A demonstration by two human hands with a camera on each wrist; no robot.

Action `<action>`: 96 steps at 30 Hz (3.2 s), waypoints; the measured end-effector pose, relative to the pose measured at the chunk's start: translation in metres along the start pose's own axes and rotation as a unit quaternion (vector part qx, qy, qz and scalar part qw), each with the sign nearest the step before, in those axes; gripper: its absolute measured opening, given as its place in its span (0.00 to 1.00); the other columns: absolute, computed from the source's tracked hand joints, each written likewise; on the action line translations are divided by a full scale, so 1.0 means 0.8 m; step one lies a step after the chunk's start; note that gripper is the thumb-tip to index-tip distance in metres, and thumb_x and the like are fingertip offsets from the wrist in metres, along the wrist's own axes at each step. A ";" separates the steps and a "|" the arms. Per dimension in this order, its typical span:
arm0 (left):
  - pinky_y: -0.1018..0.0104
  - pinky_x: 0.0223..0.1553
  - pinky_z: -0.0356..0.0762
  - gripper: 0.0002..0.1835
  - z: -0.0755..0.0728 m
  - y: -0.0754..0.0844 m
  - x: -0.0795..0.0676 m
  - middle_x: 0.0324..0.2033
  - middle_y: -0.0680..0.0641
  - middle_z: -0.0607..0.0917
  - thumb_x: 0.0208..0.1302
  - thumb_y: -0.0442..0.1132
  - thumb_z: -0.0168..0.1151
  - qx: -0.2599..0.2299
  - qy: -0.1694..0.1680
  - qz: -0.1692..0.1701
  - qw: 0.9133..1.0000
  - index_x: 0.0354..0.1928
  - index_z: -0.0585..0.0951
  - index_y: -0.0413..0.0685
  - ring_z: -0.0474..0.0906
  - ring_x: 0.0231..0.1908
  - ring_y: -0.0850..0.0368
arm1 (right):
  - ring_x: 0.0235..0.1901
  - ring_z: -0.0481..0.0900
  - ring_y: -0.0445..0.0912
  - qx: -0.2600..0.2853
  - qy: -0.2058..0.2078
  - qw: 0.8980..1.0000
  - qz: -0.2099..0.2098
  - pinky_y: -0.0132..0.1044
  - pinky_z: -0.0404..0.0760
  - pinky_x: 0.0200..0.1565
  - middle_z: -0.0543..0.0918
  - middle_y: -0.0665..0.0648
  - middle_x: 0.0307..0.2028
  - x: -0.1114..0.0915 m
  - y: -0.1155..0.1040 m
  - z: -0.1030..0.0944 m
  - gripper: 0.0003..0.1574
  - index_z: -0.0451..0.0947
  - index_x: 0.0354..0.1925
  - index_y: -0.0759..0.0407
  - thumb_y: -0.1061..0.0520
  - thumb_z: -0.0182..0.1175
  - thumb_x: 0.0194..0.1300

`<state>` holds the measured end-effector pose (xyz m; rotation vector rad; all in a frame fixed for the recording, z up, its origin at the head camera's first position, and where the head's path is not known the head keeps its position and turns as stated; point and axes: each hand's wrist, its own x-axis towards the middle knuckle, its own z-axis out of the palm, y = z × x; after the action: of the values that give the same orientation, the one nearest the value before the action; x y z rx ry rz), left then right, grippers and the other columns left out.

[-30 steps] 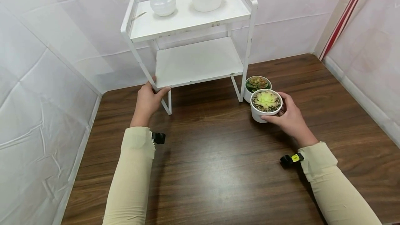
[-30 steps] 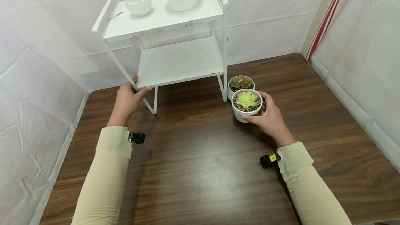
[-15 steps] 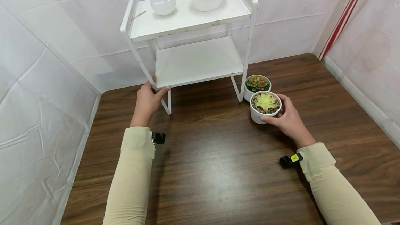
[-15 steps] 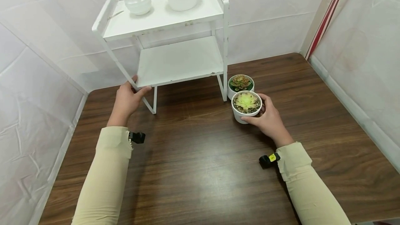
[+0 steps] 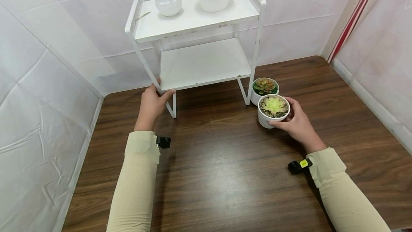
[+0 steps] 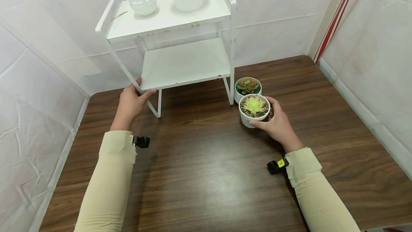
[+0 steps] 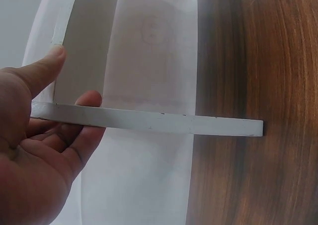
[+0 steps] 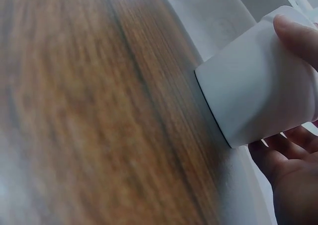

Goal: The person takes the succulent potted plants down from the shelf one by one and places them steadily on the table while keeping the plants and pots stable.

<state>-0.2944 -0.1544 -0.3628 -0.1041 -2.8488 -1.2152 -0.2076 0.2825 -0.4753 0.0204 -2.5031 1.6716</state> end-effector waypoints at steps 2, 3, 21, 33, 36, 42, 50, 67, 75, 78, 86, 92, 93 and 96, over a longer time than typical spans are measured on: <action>0.48 0.57 0.76 0.46 0.000 0.000 0.000 0.61 0.35 0.75 0.65 0.59 0.59 0.000 0.000 0.001 1.000 0.76 0.53 0.46 0.76 0.58 0.43 | 0.64 0.66 0.41 -0.008 -0.003 1.000 0.000 0.12 0.67 0.53 0.64 0.56 0.67 0.000 -0.001 -0.001 0.61 0.52 0.72 0.54 0.57 0.78 0.48; 0.48 0.57 0.76 0.46 -0.001 0.001 -0.001 0.61 0.35 0.75 0.65 0.59 0.59 0.000 0.000 0.001 1.000 0.76 0.53 0.46 0.76 0.58 0.43 | 0.64 0.65 0.43 -0.012 -0.005 1.000 0.001 0.12 0.66 0.53 0.64 0.56 0.67 0.000 -0.002 -0.001 0.62 0.52 0.72 0.53 0.56 0.78 0.48; 0.48 0.55 0.76 0.45 -0.001 0.001 -0.002 0.58 0.35 0.77 0.65 0.58 0.59 0.001 0.002 0.009 1.000 0.75 0.55 0.45 0.77 0.55 0.44 | 0.67 0.64 0.52 -0.047 0.006 0.999 -0.008 0.30 0.65 0.66 0.66 0.61 0.67 0.003 -0.027 -0.021 0.60 0.52 0.74 0.55 0.56 0.75 0.52; 0.48 0.53 0.76 0.44 -0.002 0.000 -0.001 0.57 0.35 0.78 0.65 0.59 0.59 0.008 0.000 0.008 1.000 0.75 0.55 0.45 0.77 0.54 0.44 | 0.68 0.65 0.56 -0.065 0.020 0.997 -0.041 0.54 0.64 0.66 0.66 0.61 0.69 0.017 -0.067 -0.031 0.60 0.53 0.74 0.46 0.55 0.76 0.51; 0.48 0.54 0.76 0.45 -0.002 -0.001 0.000 0.57 0.36 0.77 0.65 0.59 0.59 0.009 0.000 0.007 1.000 0.75 0.55 0.45 0.77 0.54 0.44 | 0.68 0.65 0.55 -0.067 0.021 0.997 -0.042 0.56 0.65 0.65 0.66 0.59 0.70 0.021 -0.076 -0.030 0.59 0.53 0.74 0.44 0.54 0.76 0.51; 0.48 0.53 0.77 0.44 -0.001 -0.002 0.001 0.57 0.36 0.78 0.65 0.60 0.59 0.003 -0.003 0.006 1.000 0.75 0.55 0.46 0.78 0.53 0.45 | 0.71 0.62 0.51 -0.060 0.024 0.997 -0.050 0.52 0.65 0.67 0.65 0.58 0.70 0.026 -0.097 -0.025 0.56 0.54 0.73 0.40 0.50 0.74 0.53; 0.48 0.53 0.76 0.45 -0.002 -0.001 0.000 0.57 0.36 0.77 0.65 0.59 0.59 0.001 -0.004 0.002 1.000 0.75 0.55 0.45 0.77 0.54 0.45 | 0.70 0.65 0.50 -0.065 0.036 0.995 -0.061 0.48 0.64 0.69 0.67 0.56 0.69 0.037 -0.118 -0.015 0.51 0.55 0.73 0.39 0.45 0.71 0.57; 0.51 0.49 0.77 0.40 -0.001 -0.002 0.002 0.53 0.40 0.80 0.63 0.62 0.59 -0.002 0.009 0.018 1.000 0.70 0.64 0.49 0.78 0.49 0.49 | 0.69 0.64 0.51 -0.034 0.014 0.997 -0.064 0.45 0.63 0.70 0.66 0.56 0.70 0.071 -0.140 0.005 0.50 0.55 0.73 0.47 0.46 0.69 0.60; 0.49 0.50 0.78 0.43 -0.001 -0.003 0.003 0.55 0.38 0.79 0.64 0.61 0.59 0.000 -0.001 0.008 1.000 0.74 0.59 0.48 0.78 0.51 0.46 | 0.69 0.64 0.50 -0.042 0.000 0.997 -0.061 0.44 0.64 0.69 0.66 0.59 0.70 0.086 -0.151 0.018 0.49 0.55 0.74 0.51 0.45 0.66 0.62; 0.49 0.51 0.78 0.44 -0.002 -0.002 0.004 0.57 0.36 0.77 0.64 0.60 0.59 -0.001 -0.005 0.001 1.000 0.75 0.57 0.47 0.78 0.53 0.45 | 0.69 0.65 0.51 -0.047 -0.006 0.997 -0.057 0.44 0.65 0.69 0.65 0.60 0.70 0.091 -0.157 0.023 0.50 0.54 0.74 0.52 0.44 0.66 0.62; 0.49 0.52 0.78 0.45 0.000 -0.002 0.004 0.60 0.36 0.75 0.64 0.60 0.59 0.004 -0.004 0.000 1.000 0.75 0.55 0.46 0.77 0.55 0.44 | 0.66 0.69 0.53 -0.072 -0.025 0.996 -0.047 0.46 0.69 0.66 0.69 0.62 0.67 0.106 -0.165 0.038 0.47 0.56 0.71 0.58 0.45 0.65 0.62; 0.49 0.50 0.78 0.42 0.002 -0.001 0.002 0.55 0.38 0.79 0.64 0.61 0.59 0.004 -0.001 0.011 1.000 0.73 0.60 0.48 0.78 0.52 0.46 | 0.62 0.73 0.56 -0.107 -0.016 0.994 -0.034 0.50 0.73 0.62 0.74 0.65 0.62 0.111 -0.162 0.044 0.42 0.62 0.65 0.61 0.44 0.65 0.61; 0.49 0.50 0.78 0.42 0.002 -0.001 0.002 0.54 0.38 0.79 0.64 0.62 0.59 0.003 0.000 0.012 1.000 0.73 0.60 0.48 0.78 0.51 0.46 | 0.61 0.74 0.56 -0.110 -0.012 0.993 -0.033 0.50 0.74 0.61 0.75 0.65 0.61 0.110 -0.162 0.045 0.42 0.63 0.64 0.61 0.43 0.66 0.61; 0.51 0.48 0.77 0.41 0.003 -0.001 0.002 0.52 0.39 0.80 0.64 0.62 0.58 0.000 0.003 0.012 1.000 0.72 0.62 0.48 0.78 0.48 0.47 | 0.60 0.75 0.56 -0.108 0.002 0.994 -0.029 0.50 0.75 0.59 0.76 0.65 0.60 0.110 -0.161 0.049 0.43 0.64 0.65 0.60 0.42 0.67 0.60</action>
<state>-0.2962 -0.1535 -0.3650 -0.1345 -2.8343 -1.2104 -0.2881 0.2026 -0.3616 0.0675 -2.6377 1.3700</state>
